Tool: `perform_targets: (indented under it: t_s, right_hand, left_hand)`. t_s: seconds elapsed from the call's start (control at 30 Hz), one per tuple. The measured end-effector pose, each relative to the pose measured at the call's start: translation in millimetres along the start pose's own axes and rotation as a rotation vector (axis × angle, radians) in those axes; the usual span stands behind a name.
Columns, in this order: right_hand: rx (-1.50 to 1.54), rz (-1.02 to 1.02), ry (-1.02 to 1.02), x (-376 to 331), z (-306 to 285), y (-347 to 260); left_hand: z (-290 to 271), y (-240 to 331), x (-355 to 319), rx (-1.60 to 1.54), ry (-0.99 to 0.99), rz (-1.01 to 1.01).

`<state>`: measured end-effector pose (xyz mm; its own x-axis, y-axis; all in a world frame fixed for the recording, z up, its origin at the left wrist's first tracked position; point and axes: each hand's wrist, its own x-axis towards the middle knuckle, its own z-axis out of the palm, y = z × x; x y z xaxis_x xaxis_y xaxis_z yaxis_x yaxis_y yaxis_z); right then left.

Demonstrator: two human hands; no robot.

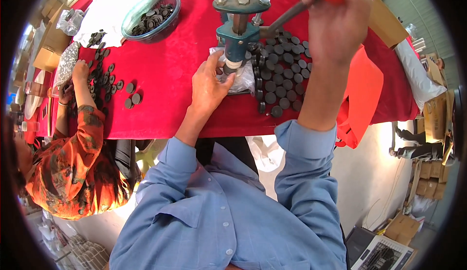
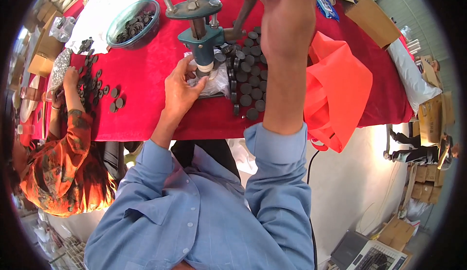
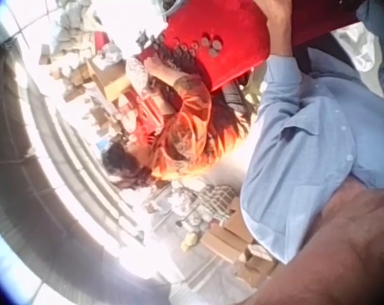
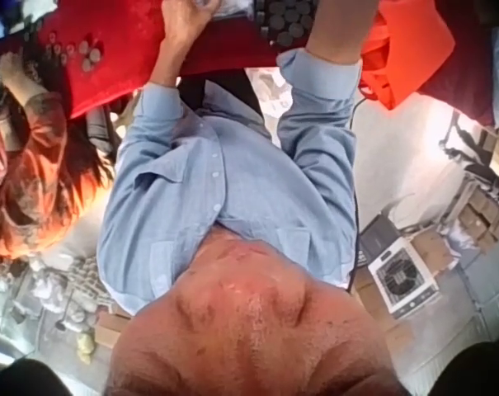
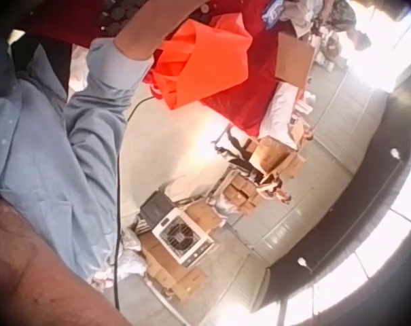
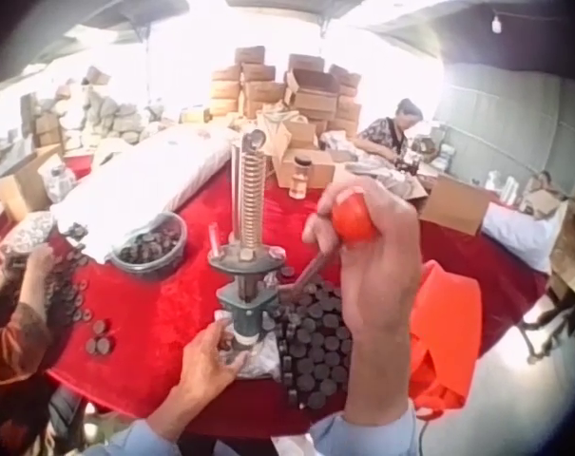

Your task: Operating a manual press machine to stamp or secure rubber pads and then packing them into bags.

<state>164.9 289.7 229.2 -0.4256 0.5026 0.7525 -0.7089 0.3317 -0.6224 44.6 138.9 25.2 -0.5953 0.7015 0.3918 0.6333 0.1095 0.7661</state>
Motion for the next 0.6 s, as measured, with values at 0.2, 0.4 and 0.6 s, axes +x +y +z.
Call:
perform_targets:
  t_s: [0.2,0.4,0.6]
  right_hand:
    - [-0.044,-0.056,0.027,6,-6,14]
    - [0.037,-0.122,-0.017,-44,-19,4]
    - [-0.132,-0.208,-0.025,-136,-24,2]
  left_hand:
    - [12,7,7,0.069,0.036,0.036]
    - [8,5,5,-0.057,0.05,-0.004]
    - [-64,-35,-22,0.326,0.347,0.114]
